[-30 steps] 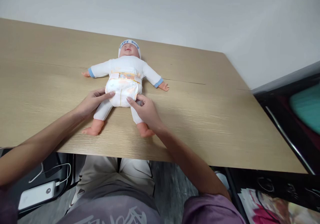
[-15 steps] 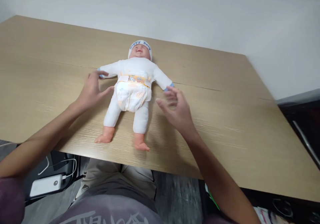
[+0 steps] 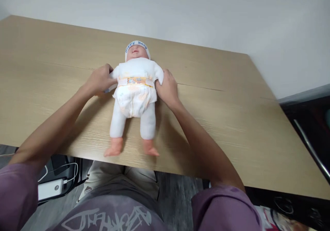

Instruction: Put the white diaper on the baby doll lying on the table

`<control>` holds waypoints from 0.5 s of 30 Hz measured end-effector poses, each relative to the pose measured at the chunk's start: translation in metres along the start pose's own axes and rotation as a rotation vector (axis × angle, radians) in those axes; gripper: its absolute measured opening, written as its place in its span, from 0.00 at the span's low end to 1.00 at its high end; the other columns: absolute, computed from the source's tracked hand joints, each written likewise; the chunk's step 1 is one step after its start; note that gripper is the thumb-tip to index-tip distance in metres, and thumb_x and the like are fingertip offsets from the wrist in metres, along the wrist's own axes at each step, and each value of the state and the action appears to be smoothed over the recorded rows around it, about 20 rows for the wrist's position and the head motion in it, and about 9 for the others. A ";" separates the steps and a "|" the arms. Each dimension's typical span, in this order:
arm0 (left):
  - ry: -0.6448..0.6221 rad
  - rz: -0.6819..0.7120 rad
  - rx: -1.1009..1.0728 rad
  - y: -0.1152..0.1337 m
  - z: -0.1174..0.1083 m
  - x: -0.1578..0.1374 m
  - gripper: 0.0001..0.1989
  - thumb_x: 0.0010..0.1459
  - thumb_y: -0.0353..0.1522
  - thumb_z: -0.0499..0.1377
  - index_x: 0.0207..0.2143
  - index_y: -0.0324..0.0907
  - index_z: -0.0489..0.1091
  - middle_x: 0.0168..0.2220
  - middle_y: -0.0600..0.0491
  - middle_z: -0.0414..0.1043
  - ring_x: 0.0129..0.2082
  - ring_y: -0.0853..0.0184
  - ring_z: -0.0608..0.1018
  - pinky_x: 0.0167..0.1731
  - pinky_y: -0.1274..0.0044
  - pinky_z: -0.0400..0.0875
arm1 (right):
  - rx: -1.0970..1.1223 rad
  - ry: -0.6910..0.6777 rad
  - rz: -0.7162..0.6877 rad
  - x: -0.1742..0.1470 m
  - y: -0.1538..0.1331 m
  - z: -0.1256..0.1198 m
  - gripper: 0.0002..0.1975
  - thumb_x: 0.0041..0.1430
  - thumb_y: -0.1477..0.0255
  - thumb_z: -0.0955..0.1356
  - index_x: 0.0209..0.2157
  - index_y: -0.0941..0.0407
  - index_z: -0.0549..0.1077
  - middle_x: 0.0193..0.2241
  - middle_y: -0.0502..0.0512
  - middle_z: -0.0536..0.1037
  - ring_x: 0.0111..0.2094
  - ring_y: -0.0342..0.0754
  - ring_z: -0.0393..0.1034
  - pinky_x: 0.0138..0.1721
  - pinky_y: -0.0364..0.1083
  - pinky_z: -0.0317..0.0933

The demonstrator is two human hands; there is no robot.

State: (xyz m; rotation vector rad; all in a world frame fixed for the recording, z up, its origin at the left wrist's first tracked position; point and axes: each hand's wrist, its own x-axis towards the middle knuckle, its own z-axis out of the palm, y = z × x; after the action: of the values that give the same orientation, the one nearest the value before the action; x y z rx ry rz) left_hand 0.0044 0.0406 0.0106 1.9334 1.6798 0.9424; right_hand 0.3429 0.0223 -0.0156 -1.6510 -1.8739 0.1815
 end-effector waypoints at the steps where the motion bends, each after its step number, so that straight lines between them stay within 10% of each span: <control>1: -0.006 -0.038 -0.026 0.011 -0.007 -0.019 0.32 0.47 0.44 0.85 0.39 0.46 0.67 0.38 0.44 0.75 0.48 0.44 0.78 0.52 0.61 0.70 | 0.018 -0.011 0.001 -0.006 -0.005 -0.010 0.20 0.77 0.63 0.68 0.64 0.54 0.75 0.60 0.71 0.84 0.60 0.69 0.80 0.64 0.66 0.72; 8: -0.222 -0.087 0.024 0.081 -0.066 -0.247 0.29 0.56 0.50 0.79 0.50 0.50 0.71 0.40 0.48 0.81 0.37 0.47 0.81 0.36 0.64 0.66 | 0.208 -0.166 -0.309 -0.128 -0.028 -0.126 0.24 0.69 0.69 0.71 0.65 0.52 0.81 0.56 0.69 0.88 0.54 0.70 0.84 0.55 0.65 0.76; 15: -0.576 -0.212 0.116 0.053 -0.040 -0.467 0.21 0.53 0.37 0.69 0.50 0.51 0.73 0.48 0.44 0.86 0.49 0.38 0.88 0.46 0.57 0.81 | 0.040 -0.506 -0.454 -0.299 -0.056 -0.158 0.34 0.71 0.76 0.71 0.74 0.39 0.77 0.61 0.59 0.88 0.57 0.67 0.86 0.56 0.64 0.81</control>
State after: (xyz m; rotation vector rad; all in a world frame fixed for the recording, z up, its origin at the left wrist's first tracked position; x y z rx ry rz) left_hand -0.0085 -0.4297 -0.0286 1.8151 1.5637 0.1791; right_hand 0.3852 -0.3154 0.0303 -1.1768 -2.5492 0.4735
